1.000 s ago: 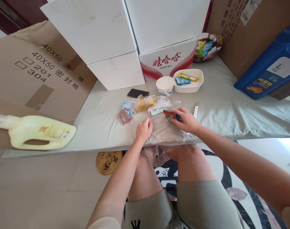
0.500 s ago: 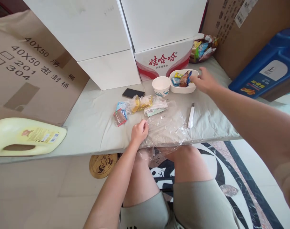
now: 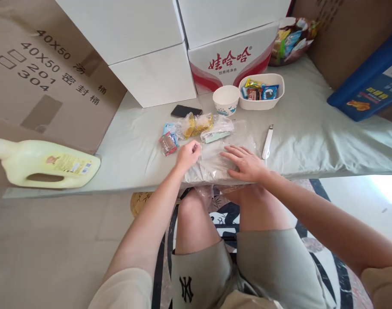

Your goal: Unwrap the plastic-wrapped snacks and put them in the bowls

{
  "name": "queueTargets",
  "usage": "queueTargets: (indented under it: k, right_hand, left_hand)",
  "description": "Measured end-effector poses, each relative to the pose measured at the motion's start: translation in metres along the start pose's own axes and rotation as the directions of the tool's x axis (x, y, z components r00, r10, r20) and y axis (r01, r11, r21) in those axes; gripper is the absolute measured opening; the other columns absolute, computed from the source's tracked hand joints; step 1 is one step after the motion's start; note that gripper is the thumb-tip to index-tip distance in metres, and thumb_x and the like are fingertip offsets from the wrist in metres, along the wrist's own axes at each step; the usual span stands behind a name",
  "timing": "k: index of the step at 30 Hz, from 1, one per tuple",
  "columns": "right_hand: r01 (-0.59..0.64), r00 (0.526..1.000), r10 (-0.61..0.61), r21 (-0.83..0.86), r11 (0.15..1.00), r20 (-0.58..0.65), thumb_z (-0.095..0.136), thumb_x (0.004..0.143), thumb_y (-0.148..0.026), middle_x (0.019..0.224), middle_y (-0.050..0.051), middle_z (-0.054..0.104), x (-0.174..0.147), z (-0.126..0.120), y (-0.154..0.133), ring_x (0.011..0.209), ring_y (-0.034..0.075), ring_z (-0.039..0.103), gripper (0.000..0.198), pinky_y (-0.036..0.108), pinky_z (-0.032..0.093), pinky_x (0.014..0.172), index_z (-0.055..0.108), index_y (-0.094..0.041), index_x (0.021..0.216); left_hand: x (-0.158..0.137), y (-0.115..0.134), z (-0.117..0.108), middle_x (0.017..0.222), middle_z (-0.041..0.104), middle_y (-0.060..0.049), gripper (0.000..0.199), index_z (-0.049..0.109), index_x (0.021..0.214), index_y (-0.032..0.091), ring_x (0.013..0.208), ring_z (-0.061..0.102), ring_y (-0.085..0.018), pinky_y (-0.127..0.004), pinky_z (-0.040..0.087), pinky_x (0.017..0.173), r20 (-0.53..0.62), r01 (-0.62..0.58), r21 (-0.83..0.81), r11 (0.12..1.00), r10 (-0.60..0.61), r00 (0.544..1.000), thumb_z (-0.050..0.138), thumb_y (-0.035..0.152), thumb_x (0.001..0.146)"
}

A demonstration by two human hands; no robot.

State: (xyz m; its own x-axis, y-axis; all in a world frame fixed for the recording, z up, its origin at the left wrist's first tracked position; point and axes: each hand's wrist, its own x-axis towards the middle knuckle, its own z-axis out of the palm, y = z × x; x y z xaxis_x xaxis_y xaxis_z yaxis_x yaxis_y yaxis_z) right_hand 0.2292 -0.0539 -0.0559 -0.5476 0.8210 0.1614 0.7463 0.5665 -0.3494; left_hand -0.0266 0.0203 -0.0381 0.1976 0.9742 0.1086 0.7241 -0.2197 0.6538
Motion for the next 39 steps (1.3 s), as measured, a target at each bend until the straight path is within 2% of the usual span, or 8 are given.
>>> queueTargets:
  k: [3,7,10,13,19,24,31,39]
  right_hand:
    - [-0.008,0.999,0.008,-0.021,1.0,0.031,0.057,0.088,-0.033,0.161,0.014,0.04,0.001,0.0,0.003,0.146,0.036,0.041,0.066,0.059,0.033,0.118,0.046,-0.021,0.152]
    - [-0.009,1.0,0.01,-0.047,0.999,0.02,0.056,0.087,-0.034,0.16,0.013,0.042,0.002,0.001,0.002,0.146,0.034,0.04,0.066,0.056,0.033,0.117,0.047,-0.022,0.151]
    - [-0.009,1.0,0.009,-0.031,0.999,0.009,0.056,0.086,-0.036,0.159,0.013,0.044,0.002,0.003,0.001,0.146,0.035,0.04,0.067,0.056,0.033,0.117,0.047,-0.021,0.15]
    - [-0.034,0.999,0.034,0.036,0.999,-0.01,0.053,0.09,-0.044,0.156,0.015,0.047,0.003,0.002,0.003,0.145,0.035,0.041,0.068,0.057,0.033,0.118,0.044,-0.016,0.152]
    - [-0.115,0.993,0.115,0.025,0.993,-0.003,0.046,0.094,-0.03,0.136,0.018,0.063,0.004,-0.012,0.014,0.12,0.035,0.059,0.05,0.052,0.049,0.1,0.058,-0.013,0.14]
    - [-0.034,0.999,0.034,-0.123,0.992,0.001,0.048,0.095,-0.027,0.116,0.015,0.07,-0.002,-0.025,0.011,0.108,0.033,0.061,0.027,0.046,0.05,0.085,0.073,-0.019,0.095]
    - [-0.028,0.984,0.021,-0.039,0.999,-0.175,0.043,0.098,-0.031,0.089,0.009,0.074,-0.02,-0.063,-0.005,0.083,0.026,0.067,0.022,0.04,0.047,0.08,0.062,-0.022,0.1]
    - [-0.247,0.957,0.286,0.386,0.889,-0.046,0.059,0.082,-0.031,0.08,0.004,0.069,-0.017,-0.075,0.018,0.071,0.022,0.066,0.034,0.036,0.052,0.065,0.056,-0.024,0.115]
  left_hand:
    - [0.022,-0.006,-0.03,0.063,0.061,0.002,0.013,0.063,0.086,0.021,0.061,0.056,-0.015,-0.026,0.042,0.063,-0.032,0.071,0.01,0.997,-0.071,0.997,0.052,0.026,0.089]
    - [0.015,0.01,-0.05,0.082,0.068,-0.003,0.017,0.065,0.096,0.02,0.077,0.063,-0.017,-0.03,0.048,0.078,-0.436,0.107,0.137,0.985,-0.037,0.899,0.05,0.017,0.088]
    - [-0.019,0.03,-0.032,0.091,0.071,-0.005,0.017,0.067,0.096,0.02,0.09,0.066,-0.02,-0.033,0.051,0.089,-0.116,-0.12,0.24,0.963,0.151,0.982,0.052,0.023,0.091]
    - [-0.049,0.036,-0.004,0.129,0.067,-0.011,0.039,0.067,0.118,0.02,0.124,0.059,-0.029,-0.043,0.045,0.109,0.162,-0.2,0.293,0.935,0.158,0.974,0.068,0.038,0.084]
    - [-0.056,0.005,-0.002,0.151,0.053,-0.011,0.047,0.061,0.134,0.02,0.141,0.049,-0.026,-0.044,0.037,0.12,0.266,-0.21,0.178,0.961,0.159,0.951,0.066,0.032,0.088]
    - [-0.058,-0.007,-0.019,0.131,0.067,-0.01,0.02,0.072,0.105,0.02,0.127,0.059,-0.025,-0.044,0.045,0.112,0.192,-0.239,0.171,0.956,0.205,0.96,0.064,0.025,0.087]
    - [-0.065,0.024,-0.059,0.086,0.074,-0.003,0.012,0.068,0.089,0.019,0.083,0.069,-0.017,-0.032,0.055,0.082,0.086,-0.142,-0.074,0.987,0.148,0.985,0.057,0.023,0.086]
    - [-0.034,0.032,-0.068,0.069,0.062,0.003,0.015,0.055,0.09,0.022,0.05,0.057,-0.008,-0.02,0.045,0.048,0.046,0.286,-0.446,0.848,-0.298,0.953,0.06,0.016,0.077]
